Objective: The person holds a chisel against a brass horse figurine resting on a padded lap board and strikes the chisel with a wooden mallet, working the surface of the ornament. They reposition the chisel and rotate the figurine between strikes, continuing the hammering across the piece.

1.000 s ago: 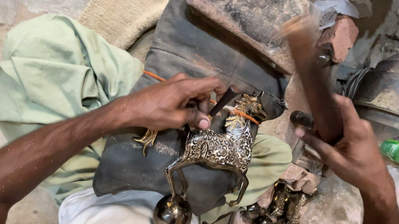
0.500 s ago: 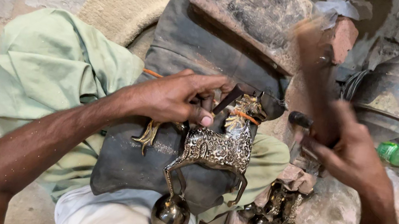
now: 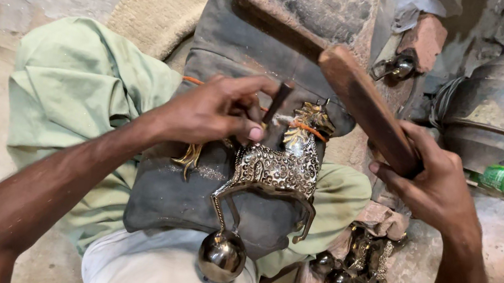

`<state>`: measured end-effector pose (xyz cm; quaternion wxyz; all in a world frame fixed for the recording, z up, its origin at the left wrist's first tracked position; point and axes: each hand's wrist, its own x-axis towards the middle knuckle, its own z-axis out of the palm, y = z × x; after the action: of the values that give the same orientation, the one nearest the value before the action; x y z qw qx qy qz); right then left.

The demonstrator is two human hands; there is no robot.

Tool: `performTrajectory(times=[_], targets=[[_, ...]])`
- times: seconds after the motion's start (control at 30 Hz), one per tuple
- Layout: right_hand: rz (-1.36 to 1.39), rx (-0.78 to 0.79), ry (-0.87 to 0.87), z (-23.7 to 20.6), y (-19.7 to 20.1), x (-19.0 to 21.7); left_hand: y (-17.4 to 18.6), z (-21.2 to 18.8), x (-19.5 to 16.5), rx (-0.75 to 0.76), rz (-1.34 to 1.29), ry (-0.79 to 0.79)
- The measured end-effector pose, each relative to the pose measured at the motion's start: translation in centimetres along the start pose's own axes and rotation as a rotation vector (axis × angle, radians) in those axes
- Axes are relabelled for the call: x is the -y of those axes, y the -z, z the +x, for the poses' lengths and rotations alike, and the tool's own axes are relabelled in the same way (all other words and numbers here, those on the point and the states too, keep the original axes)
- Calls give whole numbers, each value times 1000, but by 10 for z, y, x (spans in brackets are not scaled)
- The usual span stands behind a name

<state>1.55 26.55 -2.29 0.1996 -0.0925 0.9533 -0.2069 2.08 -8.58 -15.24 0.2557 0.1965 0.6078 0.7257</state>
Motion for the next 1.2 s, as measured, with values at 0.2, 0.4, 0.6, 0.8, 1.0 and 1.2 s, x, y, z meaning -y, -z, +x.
performTrajectory(times=[0.2,0.4,0.6,0.8,1.0,1.2], targets=[[-29,-76,189,8,5,-1,3,13,2,113,60,7],[195,122,-55,20,15,9,7,15,3,160,60,27],[50,136,-342,19,22,14,9,17,9,157,58,-9],[-50,63,118,-4,17,2,-3,-3,-3,-16,41,52],[101,-186,216,-42,-20,-8,-52,-47,-24,-169,195,25],[-35,-327,322,-52,-41,-18,-75,-50,-28,-225,450,-189]])
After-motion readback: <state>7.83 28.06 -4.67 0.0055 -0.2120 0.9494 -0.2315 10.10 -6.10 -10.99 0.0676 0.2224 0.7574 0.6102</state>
